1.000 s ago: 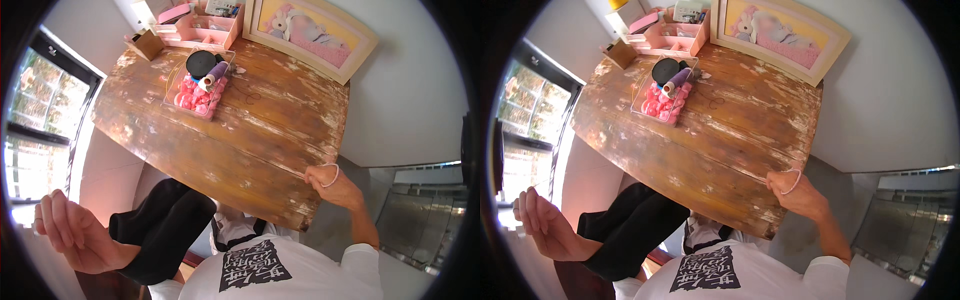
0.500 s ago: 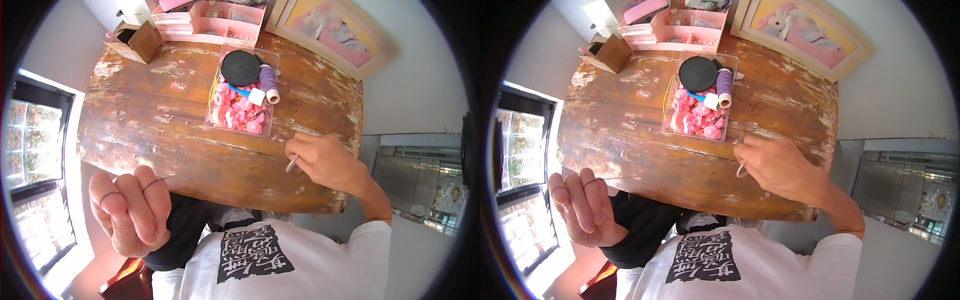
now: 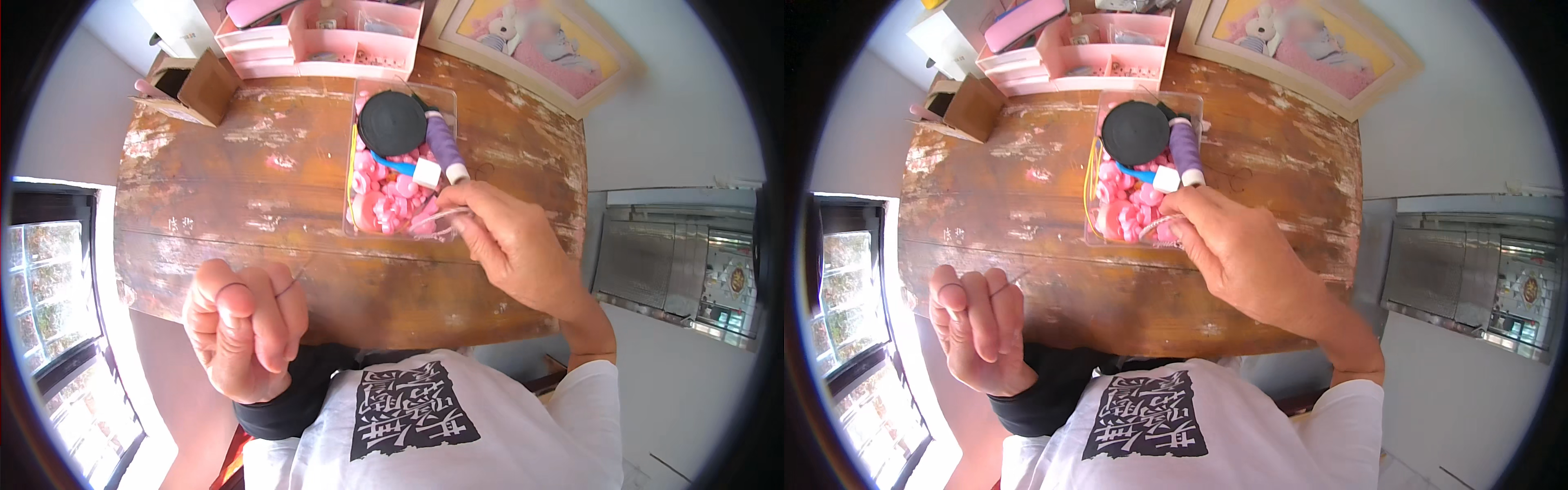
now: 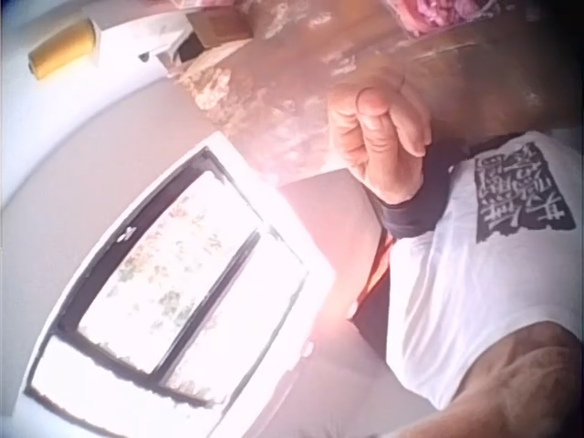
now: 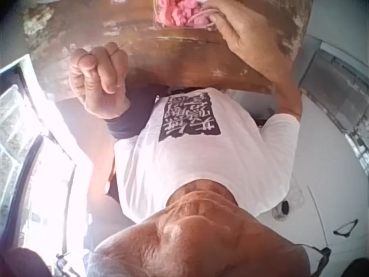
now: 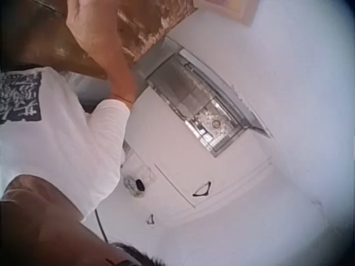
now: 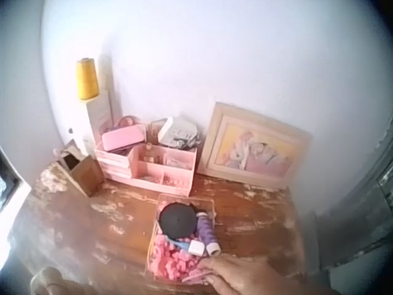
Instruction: Preparing a needle and thread and then threading or repairing a pink beaded bracelet.
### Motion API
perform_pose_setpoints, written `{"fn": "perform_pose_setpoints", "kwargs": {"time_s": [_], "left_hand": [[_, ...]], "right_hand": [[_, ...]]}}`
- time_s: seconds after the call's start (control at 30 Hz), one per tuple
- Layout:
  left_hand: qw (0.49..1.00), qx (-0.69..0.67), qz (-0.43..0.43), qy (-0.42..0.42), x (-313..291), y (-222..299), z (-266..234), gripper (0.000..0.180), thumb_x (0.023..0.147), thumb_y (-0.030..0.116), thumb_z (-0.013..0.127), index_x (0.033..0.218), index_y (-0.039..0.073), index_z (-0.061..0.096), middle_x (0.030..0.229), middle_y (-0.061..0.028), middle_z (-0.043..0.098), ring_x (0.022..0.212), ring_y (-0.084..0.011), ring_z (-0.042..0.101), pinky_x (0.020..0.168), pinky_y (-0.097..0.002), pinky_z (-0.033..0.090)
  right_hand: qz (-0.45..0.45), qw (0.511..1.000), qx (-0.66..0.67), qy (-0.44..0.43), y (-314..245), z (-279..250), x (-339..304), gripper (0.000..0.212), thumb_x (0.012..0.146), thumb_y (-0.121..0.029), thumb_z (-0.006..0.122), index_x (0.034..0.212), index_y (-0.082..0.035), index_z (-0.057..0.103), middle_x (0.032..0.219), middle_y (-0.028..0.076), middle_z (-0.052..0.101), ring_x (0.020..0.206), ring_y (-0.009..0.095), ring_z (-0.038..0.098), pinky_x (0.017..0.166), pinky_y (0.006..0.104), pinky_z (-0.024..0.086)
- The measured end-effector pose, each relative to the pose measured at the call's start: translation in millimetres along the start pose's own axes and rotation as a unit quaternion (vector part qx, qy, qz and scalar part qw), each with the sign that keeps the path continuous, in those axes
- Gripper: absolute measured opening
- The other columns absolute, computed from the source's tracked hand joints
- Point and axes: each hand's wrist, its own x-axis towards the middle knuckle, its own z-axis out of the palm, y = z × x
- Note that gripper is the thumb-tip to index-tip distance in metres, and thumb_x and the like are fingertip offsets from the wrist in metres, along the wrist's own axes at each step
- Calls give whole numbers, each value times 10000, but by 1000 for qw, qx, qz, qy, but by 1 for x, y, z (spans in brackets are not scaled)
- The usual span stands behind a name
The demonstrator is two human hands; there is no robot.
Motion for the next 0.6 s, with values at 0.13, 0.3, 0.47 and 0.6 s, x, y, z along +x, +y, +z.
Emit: {"fn": "perform_pose_setpoints", "kwargs": {"time_s": [0.13, 0.3, 0.47, 0.6], "left_hand": [[999, 21, -20, 32, 4, 0, -3, 123, 974, 131, 483, 907, 47, 542, 511, -12, 464, 441, -99, 367, 411, -214, 286], [996, 20, -61, 57, 7, -1, -15, 155, 975, 160, 493, 887, 39, 535, 514, -20, 458, 456, -113, 378, 435, -240, 295], [995, 20, -80, 55, 15, -4, -29, 186, 979, 179, 497, 875, 27, 528, 531, -28, 466, 479, -117, 388, 448, -240, 301], [995, -2, -75, 63, 25, -11, -40, 131, 968, 159, 521, 913, 46, 559, 521, 1, 403, 468, -98, 332, 420, -224, 281]], "right_hand": [[-37, 997, -57, 45, -8, -4, 10, 247, 867, 21, 564, 1110, -22, 560, 943, 128, 582, 642, 189, 606, 585, 291, 466], [-19, 999, -33, 27, -6, -6, 20, 222, 877, -53, 579, 1097, -43, 550, 971, 147, 565, 785, 369, 590, 654, 414, 474], [-47, 997, -57, 25, -11, -10, 43, 178, 865, -32, 591, 1042, -39, 569, 944, 147, 567, 777, 360, 595, 652, 402, 482], [-57, 995, -66, 42, -10, -13, 68, 157, 858, -30, 594, 1013, -38, 571, 930, 146, 569, 774, 354, 596, 651, 398, 481]]}}
